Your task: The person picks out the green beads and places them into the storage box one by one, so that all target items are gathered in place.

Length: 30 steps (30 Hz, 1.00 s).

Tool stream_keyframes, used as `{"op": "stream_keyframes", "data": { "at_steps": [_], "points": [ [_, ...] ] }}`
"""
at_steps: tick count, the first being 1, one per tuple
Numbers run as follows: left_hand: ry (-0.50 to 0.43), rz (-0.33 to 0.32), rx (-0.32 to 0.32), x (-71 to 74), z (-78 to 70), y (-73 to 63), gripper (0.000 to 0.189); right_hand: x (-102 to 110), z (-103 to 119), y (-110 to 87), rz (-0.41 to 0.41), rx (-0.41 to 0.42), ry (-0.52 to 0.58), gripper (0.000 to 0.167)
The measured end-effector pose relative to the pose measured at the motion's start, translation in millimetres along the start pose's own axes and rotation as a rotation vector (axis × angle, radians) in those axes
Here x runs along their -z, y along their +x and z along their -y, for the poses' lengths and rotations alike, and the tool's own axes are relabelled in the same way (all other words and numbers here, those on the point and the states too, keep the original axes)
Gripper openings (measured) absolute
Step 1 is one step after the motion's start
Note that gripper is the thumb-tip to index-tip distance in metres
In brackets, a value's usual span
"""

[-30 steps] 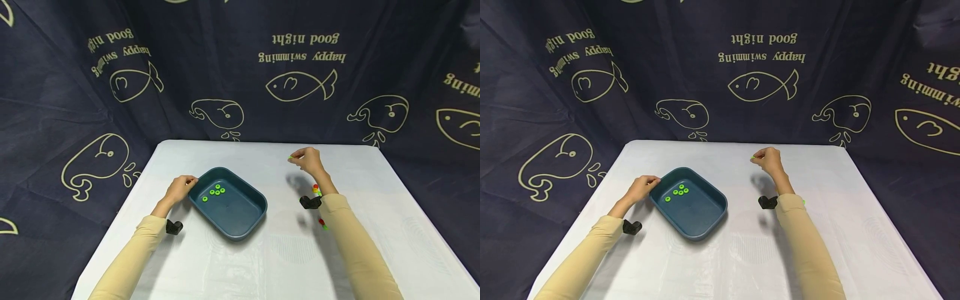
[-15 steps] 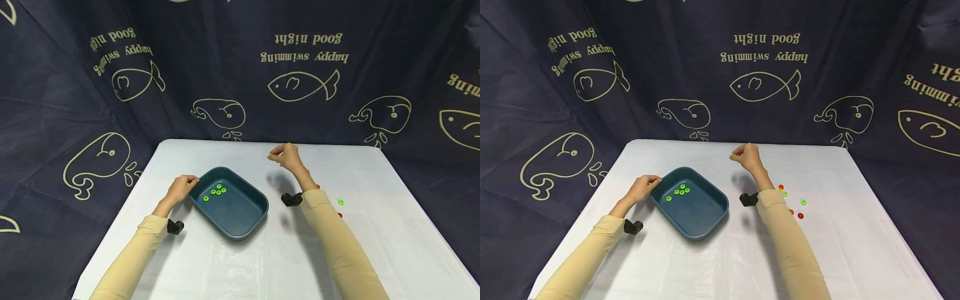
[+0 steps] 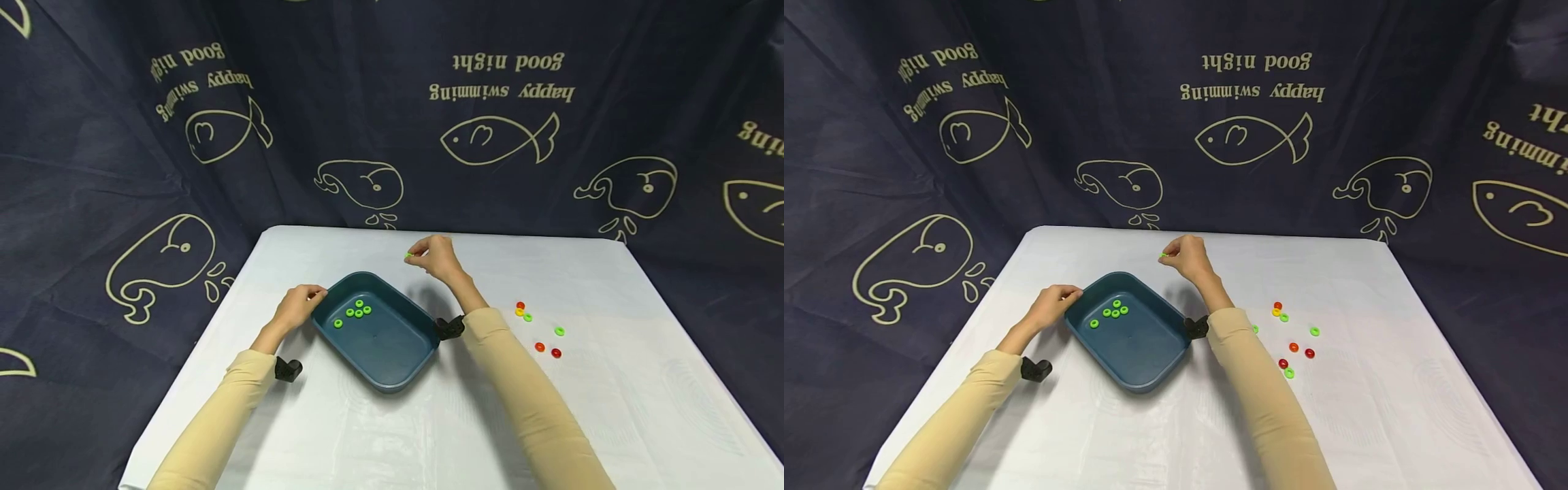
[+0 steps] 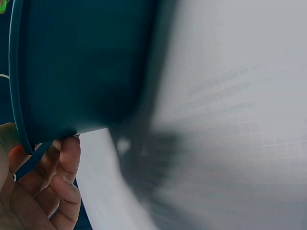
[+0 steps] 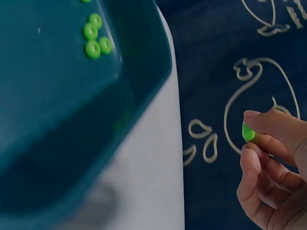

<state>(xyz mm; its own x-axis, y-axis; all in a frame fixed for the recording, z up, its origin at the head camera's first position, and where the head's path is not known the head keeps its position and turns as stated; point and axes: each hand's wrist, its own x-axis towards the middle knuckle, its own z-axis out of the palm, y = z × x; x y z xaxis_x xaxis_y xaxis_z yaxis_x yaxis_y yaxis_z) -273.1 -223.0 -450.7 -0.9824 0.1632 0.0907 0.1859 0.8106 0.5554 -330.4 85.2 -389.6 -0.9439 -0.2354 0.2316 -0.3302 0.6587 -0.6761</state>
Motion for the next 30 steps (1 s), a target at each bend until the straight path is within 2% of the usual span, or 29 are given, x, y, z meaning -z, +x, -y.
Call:
{"op": "stream_keyframes", "data": {
  "at_steps": [8,13,22,30],
  "points": [
    [0.006,0.0,0.007,2.1,-0.1,-1.2,0.031,-39,27,1.1,0.06,0.078,-0.055,0.014],
    [-0.001,0.005,0.014,2.1,-1.5,-1.0,0.031,-63,39,-0.4,0.115,0.081,-0.042,0.016],
    [0.002,0.006,0.024,0.9,-1.5,1.3,0.031,-90,49,-4.3,0.201,0.091,-0.007,0.014],
    [0.007,0.013,0.023,0.5,-0.3,1.9,0.032,-109,47,-10.1,0.321,0.116,-0.086,0.011]
  ]
}}
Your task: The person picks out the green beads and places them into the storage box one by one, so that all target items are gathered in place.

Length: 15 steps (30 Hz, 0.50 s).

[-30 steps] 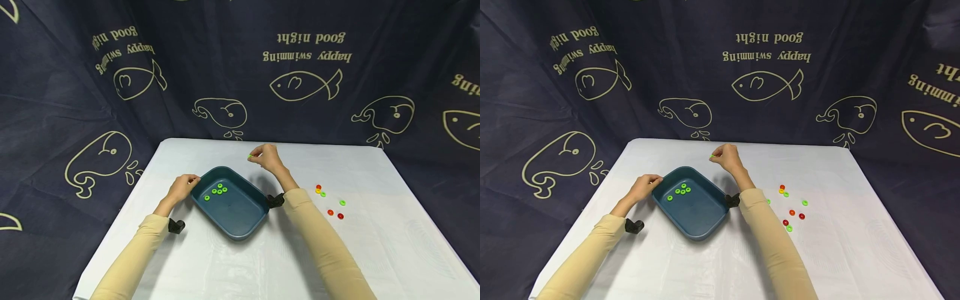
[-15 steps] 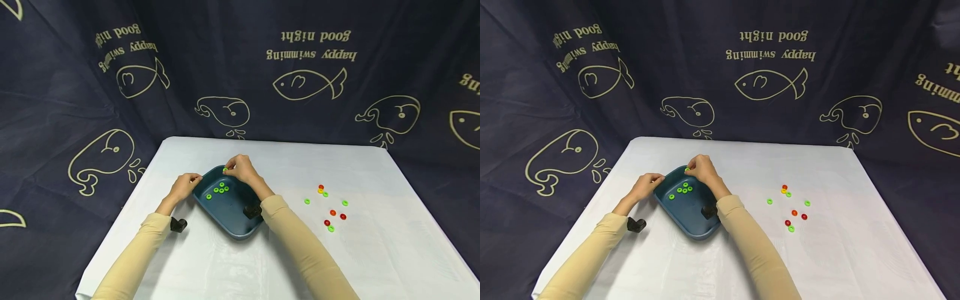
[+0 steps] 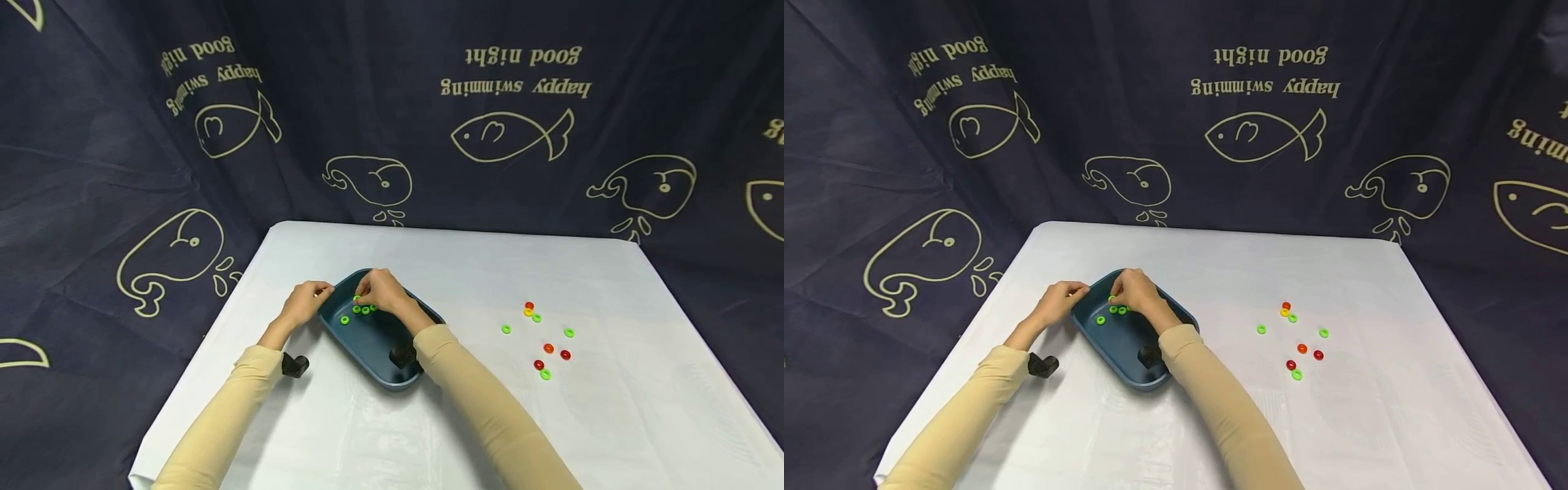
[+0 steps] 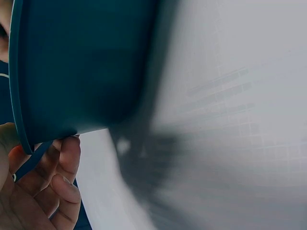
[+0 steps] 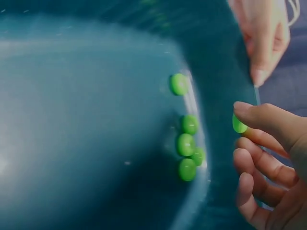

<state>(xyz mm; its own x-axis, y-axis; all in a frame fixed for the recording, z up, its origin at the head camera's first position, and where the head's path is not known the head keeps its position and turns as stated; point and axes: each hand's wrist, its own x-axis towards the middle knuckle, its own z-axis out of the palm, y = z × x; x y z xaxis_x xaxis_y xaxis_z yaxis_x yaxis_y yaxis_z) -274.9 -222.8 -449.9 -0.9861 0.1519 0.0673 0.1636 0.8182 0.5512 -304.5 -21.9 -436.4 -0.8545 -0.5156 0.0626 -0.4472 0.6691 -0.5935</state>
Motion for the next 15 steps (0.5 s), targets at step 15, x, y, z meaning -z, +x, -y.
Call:
{"op": "stream_keyframes", "data": {
  "at_steps": [15],
  "points": [
    [-0.007,-0.005,-0.002,0.0,-1.5,-1.5,0.032,-28,-7,-6.1,0.107,-0.004,-0.119,0.008]
  ]
}}
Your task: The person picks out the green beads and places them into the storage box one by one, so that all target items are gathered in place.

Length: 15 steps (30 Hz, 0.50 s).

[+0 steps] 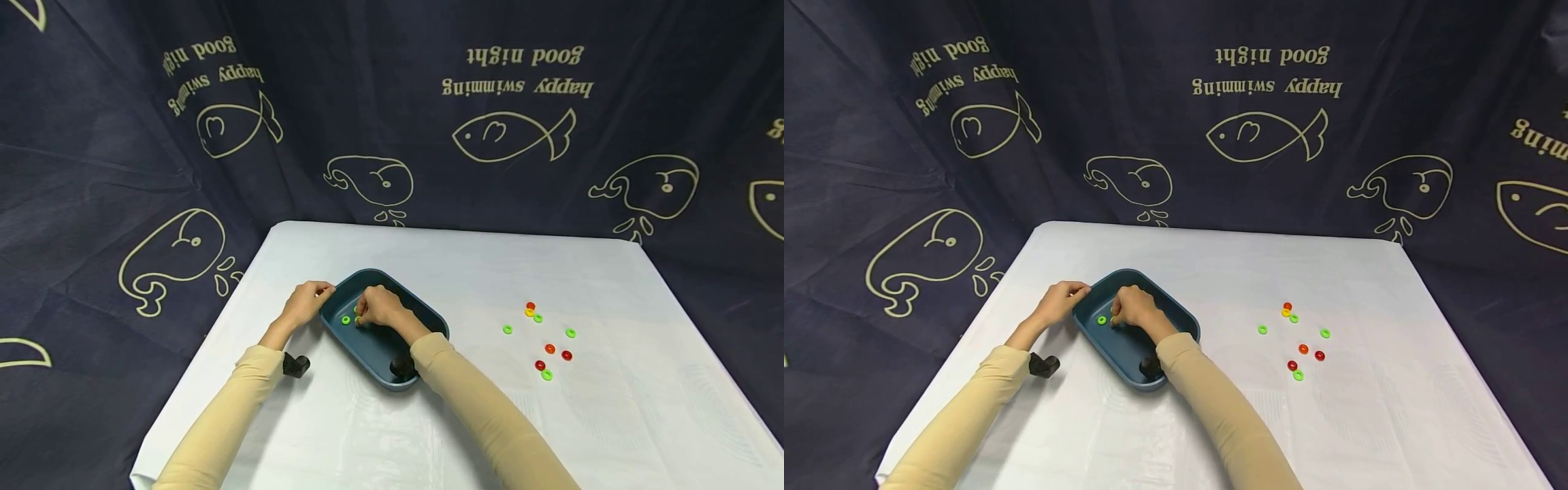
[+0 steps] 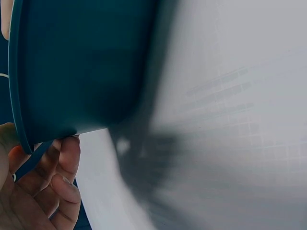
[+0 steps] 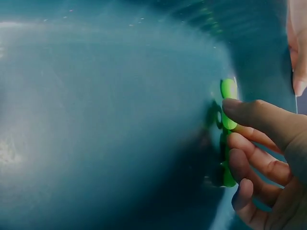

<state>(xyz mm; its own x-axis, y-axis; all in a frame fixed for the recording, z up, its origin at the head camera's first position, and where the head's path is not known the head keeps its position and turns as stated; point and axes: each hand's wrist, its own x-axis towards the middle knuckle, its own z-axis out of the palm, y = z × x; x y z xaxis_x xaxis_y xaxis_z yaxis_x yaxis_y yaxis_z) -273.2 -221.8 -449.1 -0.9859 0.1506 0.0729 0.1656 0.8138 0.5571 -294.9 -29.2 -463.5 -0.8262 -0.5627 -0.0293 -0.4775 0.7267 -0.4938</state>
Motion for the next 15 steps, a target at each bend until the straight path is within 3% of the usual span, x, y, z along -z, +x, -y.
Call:
{"op": "stream_keyframes", "data": {
  "at_steps": [15],
  "points": [
    [0.01,0.021,0.013,1.0,3.3,1.2,0.033,-3.5,-1.6,-0.5,-0.014,-0.005,-0.081,0.012]
  ]
}}
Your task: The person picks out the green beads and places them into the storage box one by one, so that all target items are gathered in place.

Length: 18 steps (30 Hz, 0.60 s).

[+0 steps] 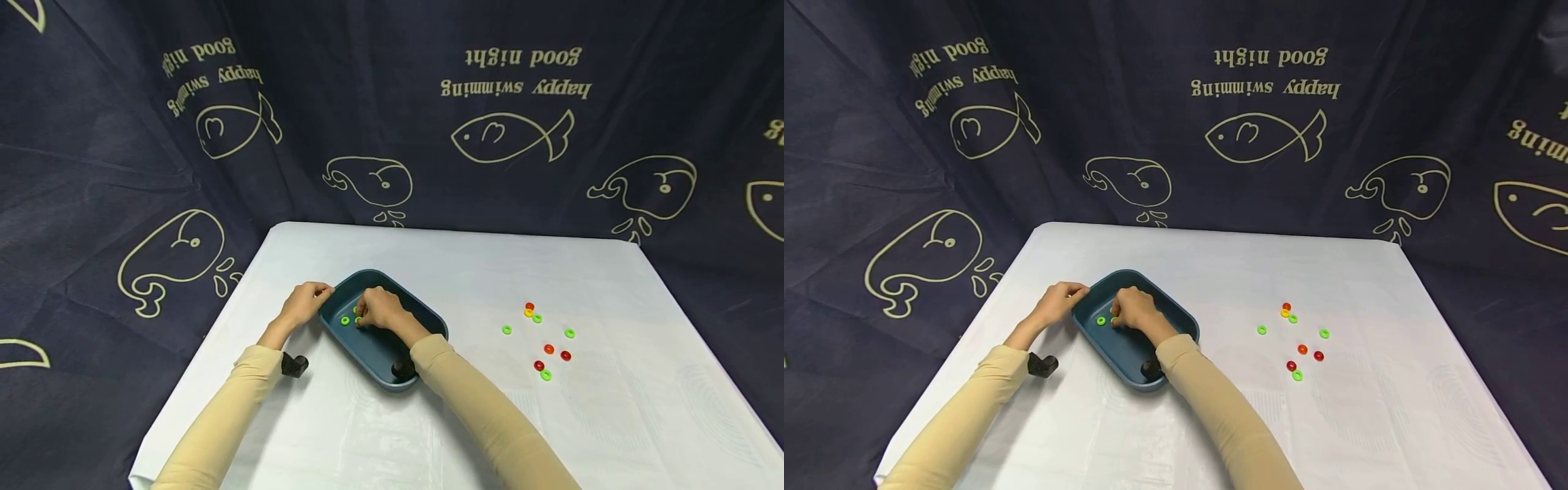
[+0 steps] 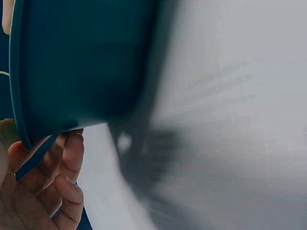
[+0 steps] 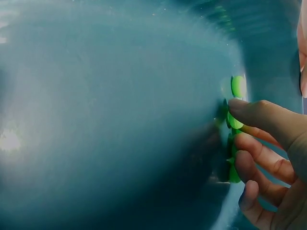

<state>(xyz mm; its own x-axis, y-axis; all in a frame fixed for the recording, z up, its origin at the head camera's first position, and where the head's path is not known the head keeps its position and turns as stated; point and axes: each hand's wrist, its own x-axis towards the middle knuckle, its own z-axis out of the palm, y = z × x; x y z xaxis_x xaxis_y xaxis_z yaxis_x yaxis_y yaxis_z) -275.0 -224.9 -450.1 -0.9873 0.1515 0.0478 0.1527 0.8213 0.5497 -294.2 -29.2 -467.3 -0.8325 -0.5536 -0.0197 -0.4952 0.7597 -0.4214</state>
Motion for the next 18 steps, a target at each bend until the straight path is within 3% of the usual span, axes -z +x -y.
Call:
{"op": "stream_keyframes", "data": {
  "at_steps": [10,18],
  "points": [
    [-0.018,0.02,0.012,-1.1,0.9,-1.7,0.036,1,-3,-1.2,-0.006,0.003,-0.014,0.016],
    [-0.026,0.033,0.021,0.4,-0.5,-1.8,0.036,17,-2,-3.9,-0.007,0.011,0.022,0.02]
  ]
}}
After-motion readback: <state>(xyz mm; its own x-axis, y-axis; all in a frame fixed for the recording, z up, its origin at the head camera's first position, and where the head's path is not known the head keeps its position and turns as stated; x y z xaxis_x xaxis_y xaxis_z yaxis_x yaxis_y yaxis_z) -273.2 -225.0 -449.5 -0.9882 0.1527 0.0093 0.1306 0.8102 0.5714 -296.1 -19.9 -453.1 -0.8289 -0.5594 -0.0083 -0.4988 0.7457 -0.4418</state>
